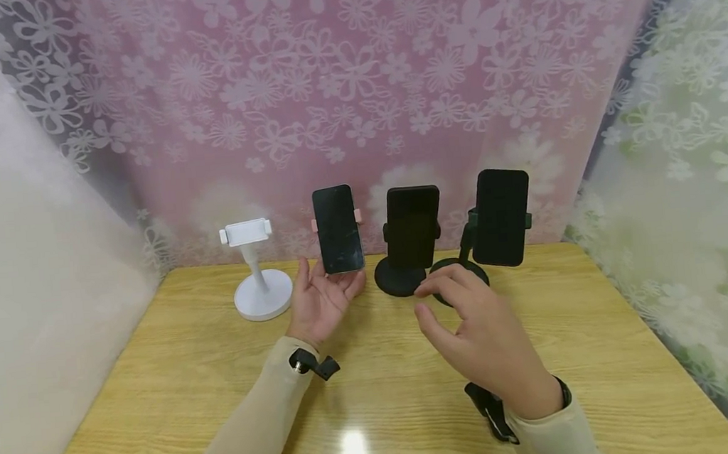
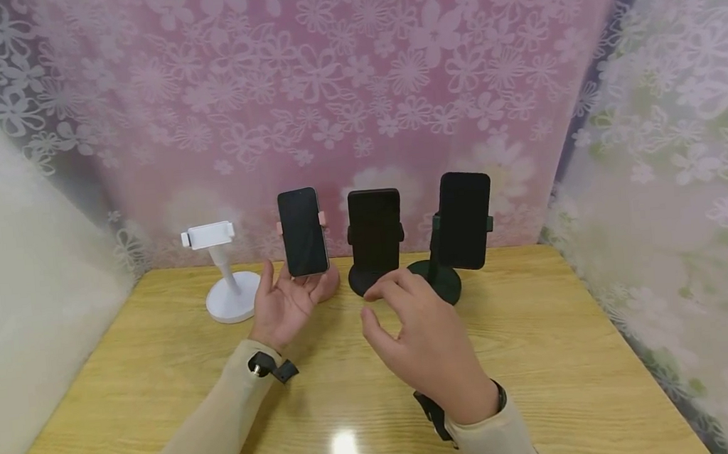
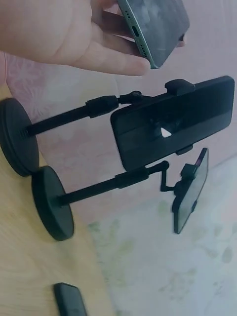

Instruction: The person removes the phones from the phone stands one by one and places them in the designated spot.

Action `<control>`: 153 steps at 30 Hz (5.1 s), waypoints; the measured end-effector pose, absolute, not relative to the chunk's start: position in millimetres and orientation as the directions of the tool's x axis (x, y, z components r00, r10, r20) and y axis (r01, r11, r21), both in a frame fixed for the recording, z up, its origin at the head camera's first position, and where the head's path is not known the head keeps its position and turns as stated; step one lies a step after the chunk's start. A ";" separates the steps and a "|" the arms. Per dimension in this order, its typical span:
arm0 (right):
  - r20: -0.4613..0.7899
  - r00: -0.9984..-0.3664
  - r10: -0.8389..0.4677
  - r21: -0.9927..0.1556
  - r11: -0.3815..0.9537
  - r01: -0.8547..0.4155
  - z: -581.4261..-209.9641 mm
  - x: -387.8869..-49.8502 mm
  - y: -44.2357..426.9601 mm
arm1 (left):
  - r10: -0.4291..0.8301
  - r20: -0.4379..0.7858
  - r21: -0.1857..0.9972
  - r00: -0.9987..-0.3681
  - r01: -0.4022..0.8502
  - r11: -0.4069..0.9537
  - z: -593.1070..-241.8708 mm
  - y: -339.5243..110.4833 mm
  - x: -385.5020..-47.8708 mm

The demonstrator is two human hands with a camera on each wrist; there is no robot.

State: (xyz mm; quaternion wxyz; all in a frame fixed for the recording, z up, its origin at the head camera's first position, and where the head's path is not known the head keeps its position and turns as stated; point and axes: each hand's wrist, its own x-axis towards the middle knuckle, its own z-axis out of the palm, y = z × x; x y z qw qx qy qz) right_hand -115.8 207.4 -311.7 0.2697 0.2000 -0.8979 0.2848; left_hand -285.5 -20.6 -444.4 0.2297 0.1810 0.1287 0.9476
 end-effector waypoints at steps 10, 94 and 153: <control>0.596 -0.769 -0.230 -0.386 0.758 -0.526 -314.2 -114.9 207.9 | 0.485 0.352 0.227 -0.800 -0.430 -0.874 -451.9 -2.2 -287.4; 0.220 -0.938 -0.268 -0.507 0.790 -0.345 -305.3 -95.3 185.6 | 0.572 0.321 0.815 -0.755 0.528 0.239 -364.4 -64.8 -163.7; 0.139 -0.912 -0.386 -0.502 0.766 -0.401 -309.7 -106.9 195.7 | 0.619 0.321 0.485 -0.717 0.686 0.543 -316.6 -64.4 -144.6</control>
